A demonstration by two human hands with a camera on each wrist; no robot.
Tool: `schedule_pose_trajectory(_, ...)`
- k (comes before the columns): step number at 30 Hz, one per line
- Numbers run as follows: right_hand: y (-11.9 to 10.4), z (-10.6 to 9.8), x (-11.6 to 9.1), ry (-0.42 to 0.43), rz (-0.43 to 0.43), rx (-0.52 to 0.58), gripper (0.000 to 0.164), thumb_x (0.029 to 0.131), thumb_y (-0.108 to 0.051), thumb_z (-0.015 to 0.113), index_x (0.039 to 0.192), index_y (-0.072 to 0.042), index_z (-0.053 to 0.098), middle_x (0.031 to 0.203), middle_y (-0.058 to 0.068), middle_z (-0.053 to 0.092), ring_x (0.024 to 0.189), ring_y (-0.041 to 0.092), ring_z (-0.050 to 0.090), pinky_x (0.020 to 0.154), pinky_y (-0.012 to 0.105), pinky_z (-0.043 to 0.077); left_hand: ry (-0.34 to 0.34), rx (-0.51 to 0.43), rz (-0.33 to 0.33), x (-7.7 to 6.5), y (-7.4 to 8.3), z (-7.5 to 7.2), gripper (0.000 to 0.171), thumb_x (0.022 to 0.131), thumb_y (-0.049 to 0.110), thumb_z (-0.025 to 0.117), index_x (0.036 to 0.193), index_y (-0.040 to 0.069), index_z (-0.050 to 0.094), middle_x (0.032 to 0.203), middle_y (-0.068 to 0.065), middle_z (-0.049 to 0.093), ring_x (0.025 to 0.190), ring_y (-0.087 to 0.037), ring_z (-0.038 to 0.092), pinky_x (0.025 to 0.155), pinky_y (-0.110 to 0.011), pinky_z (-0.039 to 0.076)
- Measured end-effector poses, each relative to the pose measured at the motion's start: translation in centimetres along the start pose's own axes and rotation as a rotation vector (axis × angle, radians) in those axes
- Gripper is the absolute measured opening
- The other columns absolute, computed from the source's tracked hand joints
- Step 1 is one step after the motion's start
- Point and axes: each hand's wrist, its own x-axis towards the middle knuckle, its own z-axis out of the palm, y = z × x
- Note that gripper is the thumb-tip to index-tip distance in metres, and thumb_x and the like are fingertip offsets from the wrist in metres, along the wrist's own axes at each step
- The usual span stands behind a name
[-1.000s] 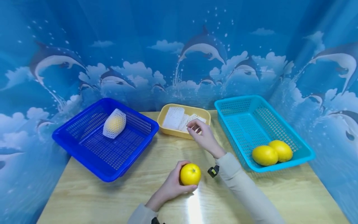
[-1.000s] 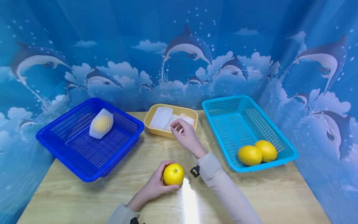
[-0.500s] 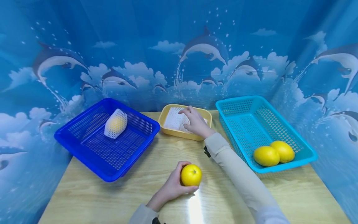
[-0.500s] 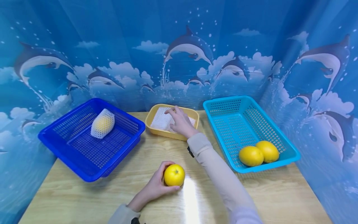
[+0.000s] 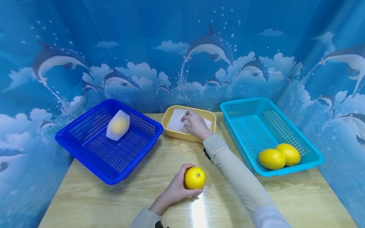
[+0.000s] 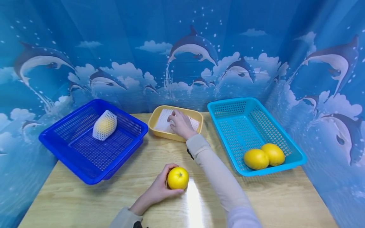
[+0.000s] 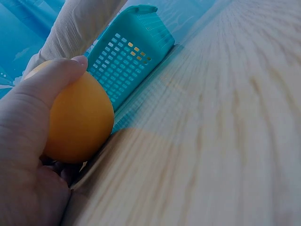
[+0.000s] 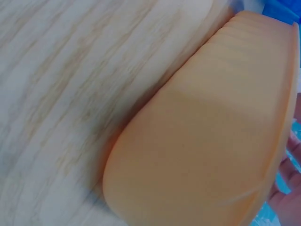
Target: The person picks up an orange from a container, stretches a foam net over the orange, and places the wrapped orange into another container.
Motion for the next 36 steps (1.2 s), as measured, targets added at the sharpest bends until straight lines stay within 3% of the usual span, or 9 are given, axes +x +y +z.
schedule_pose_trajectory(6,-0.2,-0.7,-0.3,0.085,-0.046,0.041,0.009,0.093,-0.008,0.067,0.101,-0.01,0.071,0.102,0.008,0.057,0.088,0.022,0.056,0.072,0.034,0.048,0.0,-0.007,0.001,-0.1,0.0,0.0,0.082,0.075,0.033,0.086,0.139,0.014,0.04,0.13,0.002,0.056,0.113,-0.016,0.057,0.101,-0.044,0.043)
schedule_pose_trajectory(11,-0.3,-1.6,-0.2,0.146,-0.091,0.032,0.009,0.092,-0.006,0.067,0.1,-0.007,0.07,0.103,0.009,0.058,0.091,0.025,0.055,0.072,0.036,0.048,0.006,0.006,-0.008,0.0,0.0,0.1,0.082,0.074,0.034,0.087,0.139,0.015,0.04,0.131,0.003,0.055,0.114,-0.016,0.056,0.102,-0.046,0.042)
schedule_pose_trajectory(16,-0.8,-3.2,-0.1,0.261,-0.128,0.047,0.009,0.091,-0.004,0.068,0.1,-0.005,0.07,0.101,0.011,0.06,0.091,0.027,0.057,0.076,0.038,0.049,0.007,0.009,-0.009,0.1,0.0,0.1,0.083,0.074,0.034,0.087,0.139,0.015,0.04,0.131,0.003,0.055,0.115,-0.016,0.056,0.102,-0.046,0.042)
schedule_pose_trajectory(24,-2.0,-6.0,-0.9,0.455,-0.066,0.069,0.01,0.09,-0.008,0.068,0.099,-0.005,0.072,0.094,0.008,0.064,0.084,0.024,0.06,0.07,0.035,0.051,0.004,0.026,-0.003,-0.1,-0.1,0.3,0.087,0.074,0.035,0.087,0.144,0.016,0.039,0.135,0.001,0.055,0.117,-0.017,0.056,0.103,-0.047,0.041)
schedule_pose_trajectory(30,-3.2,-8.2,-2.3,0.532,-0.03,0.154,0.011,0.091,-0.008,0.068,0.098,-0.002,0.072,0.088,0.011,0.065,0.079,0.025,0.061,0.069,0.036,0.051,0.01,0.028,0.009,-0.1,0.0,0.5,0.086,0.074,0.034,0.087,0.144,0.015,0.041,0.134,0.0,0.055,0.116,-0.017,0.056,0.102,-0.044,0.042)
schedule_pose_trajectory(36,-4.7,-10.1,-3.9,0.6,-0.061,0.248,0.007,0.087,-0.002,0.07,0.094,0.0,0.071,0.082,0.013,0.063,0.071,0.024,0.059,0.064,0.04,0.053,0.023,0.047,0.048,-0.1,-0.1,0.4,0.089,0.073,0.032,0.088,0.145,0.015,0.039,0.137,-0.001,0.053,0.118,-0.018,0.055,0.103,-0.047,0.042)
